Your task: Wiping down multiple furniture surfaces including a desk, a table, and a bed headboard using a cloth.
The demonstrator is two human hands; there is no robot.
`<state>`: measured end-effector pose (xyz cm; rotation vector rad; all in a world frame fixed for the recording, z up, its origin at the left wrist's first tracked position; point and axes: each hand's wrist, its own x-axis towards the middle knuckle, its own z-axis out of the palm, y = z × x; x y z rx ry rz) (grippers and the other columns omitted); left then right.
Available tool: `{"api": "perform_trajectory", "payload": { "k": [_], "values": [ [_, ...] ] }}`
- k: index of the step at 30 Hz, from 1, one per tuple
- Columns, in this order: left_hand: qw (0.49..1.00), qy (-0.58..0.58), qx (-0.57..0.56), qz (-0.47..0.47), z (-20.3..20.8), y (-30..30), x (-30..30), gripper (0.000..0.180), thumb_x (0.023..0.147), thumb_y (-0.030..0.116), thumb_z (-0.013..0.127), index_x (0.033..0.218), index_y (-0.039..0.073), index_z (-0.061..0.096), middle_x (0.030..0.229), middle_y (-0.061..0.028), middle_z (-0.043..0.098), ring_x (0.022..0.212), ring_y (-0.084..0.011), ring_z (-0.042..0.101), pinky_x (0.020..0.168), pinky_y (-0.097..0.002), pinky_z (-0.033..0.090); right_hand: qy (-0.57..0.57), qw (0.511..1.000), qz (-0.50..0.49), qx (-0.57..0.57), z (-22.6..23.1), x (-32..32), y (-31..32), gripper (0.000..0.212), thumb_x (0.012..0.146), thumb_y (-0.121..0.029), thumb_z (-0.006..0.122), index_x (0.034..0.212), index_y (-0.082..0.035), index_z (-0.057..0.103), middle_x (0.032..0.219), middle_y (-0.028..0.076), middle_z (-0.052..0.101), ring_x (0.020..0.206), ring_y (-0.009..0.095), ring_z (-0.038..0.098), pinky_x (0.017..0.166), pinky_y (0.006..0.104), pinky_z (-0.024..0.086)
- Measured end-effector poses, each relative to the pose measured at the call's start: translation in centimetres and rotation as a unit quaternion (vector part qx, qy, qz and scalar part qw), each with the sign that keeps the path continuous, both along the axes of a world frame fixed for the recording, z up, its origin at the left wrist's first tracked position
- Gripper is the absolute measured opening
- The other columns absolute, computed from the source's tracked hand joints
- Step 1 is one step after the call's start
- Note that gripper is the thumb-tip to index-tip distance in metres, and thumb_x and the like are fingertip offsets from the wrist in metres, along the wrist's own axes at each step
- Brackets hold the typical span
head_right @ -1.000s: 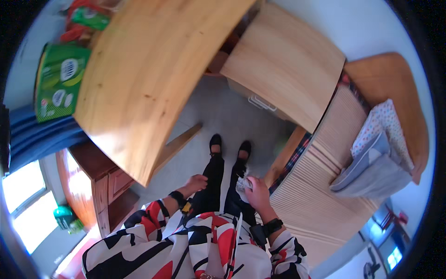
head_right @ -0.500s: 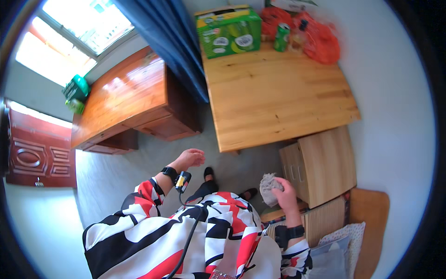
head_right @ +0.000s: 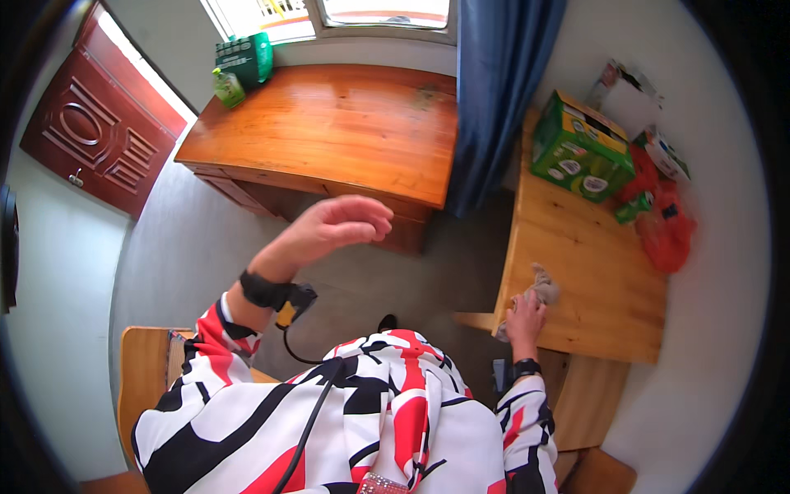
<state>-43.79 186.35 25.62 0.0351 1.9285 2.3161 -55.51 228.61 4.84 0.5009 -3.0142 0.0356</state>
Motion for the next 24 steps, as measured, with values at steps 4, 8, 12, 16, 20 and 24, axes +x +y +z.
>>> {"api": "perform_trajectory", "payload": {
  "k": [4, 8, 12, 16, 20, 24],
  "values": [
    [0.964, 0.267, -0.008, -0.003, 10.7, 0.2, 2.2, 0.028, 0.090, 0.009, 0.056, 0.115, -0.002, 0.057, 0.104, -0.0129, 0.063, 0.097, -0.0220, 0.061, 0.084, -0.0311, 0.050, 0.038, 0.996, 0.059, -0.057, -4.6, -2.7, 0.5, 0.029, 0.073, -0.009, 0.062, 0.102, -0.013, 0.061, 0.119, 0.009, 0.053, 0.111, 0.034, 0.048, 0.093, 0.0427, 0.038],
    [0.825, 0.550, 0.075, -0.107, 15.5, 6.3, -1.1, 0.021, 0.089, 0.009, 0.051, 0.105, -0.001, 0.061, 0.094, -0.0187, 0.063, 0.075, -0.0295, 0.064, 0.061, -0.0331, 0.054, -0.020, 0.991, 0.097, -0.089, -3.0, -3.4, 0.2, 0.032, 0.070, -0.003, 0.062, 0.101, -0.012, 0.060, 0.112, 0.009, 0.055, 0.109, 0.030, 0.049, 0.091, 0.0415, 0.037],
    [0.794, 0.588, 0.111, -0.108, 16.9, 10.8, 2.6, 0.020, 0.089, 0.008, 0.051, 0.104, -0.001, 0.061, 0.093, -0.0183, 0.063, 0.074, -0.0291, 0.064, 0.061, -0.0330, 0.053, 0.001, 0.988, 0.125, -0.091, -0.4, -3.4, 0.8, 0.034, 0.069, -0.004, 0.062, 0.102, -0.012, 0.060, 0.115, 0.011, 0.053, 0.110, 0.030, 0.048, 0.092, 0.0409, 0.037],
    [0.803, 0.580, 0.112, -0.083, 16.5, 14.6, 1.4, 0.020, 0.089, 0.008, 0.051, 0.103, -0.001, 0.061, 0.093, -0.0179, 0.063, 0.074, -0.0286, 0.063, 0.062, -0.0328, 0.052, -0.010, 0.980, 0.165, -0.108, -1.3, -4.0, 0.5, 0.037, 0.069, -0.005, 0.063, 0.105, -0.013, 0.060, 0.118, 0.012, 0.053, 0.110, 0.032, 0.048, 0.093, 0.0413, 0.038],
    [0.815, 0.566, 0.112, -0.056, 16.3, 17.2, 0.5, 0.019, 0.089, 0.008, 0.052, 0.103, -0.002, 0.062, 0.092, -0.0175, 0.063, 0.073, -0.0281, 0.063, 0.062, -0.0327, 0.052, -0.037, 0.977, 0.176, -0.117, -0.6, -3.8, 0.5, 0.039, 0.070, -0.007, 0.064, 0.108, -0.013, 0.060, 0.120, 0.013, 0.052, 0.110, 0.033, 0.047, 0.094, 0.0418, 0.037],
    [0.826, 0.555, 0.099, -0.030, 16.5, 19.2, 0.8, 0.019, 0.089, 0.008, 0.052, 0.102, -0.002, 0.062, 0.092, -0.0172, 0.063, 0.073, -0.0276, 0.062, 0.062, -0.0325, 0.051, -0.039, 0.966, 0.212, -0.141, -0.7, -4.2, 1.3, 0.039, 0.070, -0.007, 0.063, 0.108, -0.013, 0.060, 0.121, 0.014, 0.051, 0.109, 0.034, 0.047, 0.094, 0.0422, 0.037]
  ]
}}
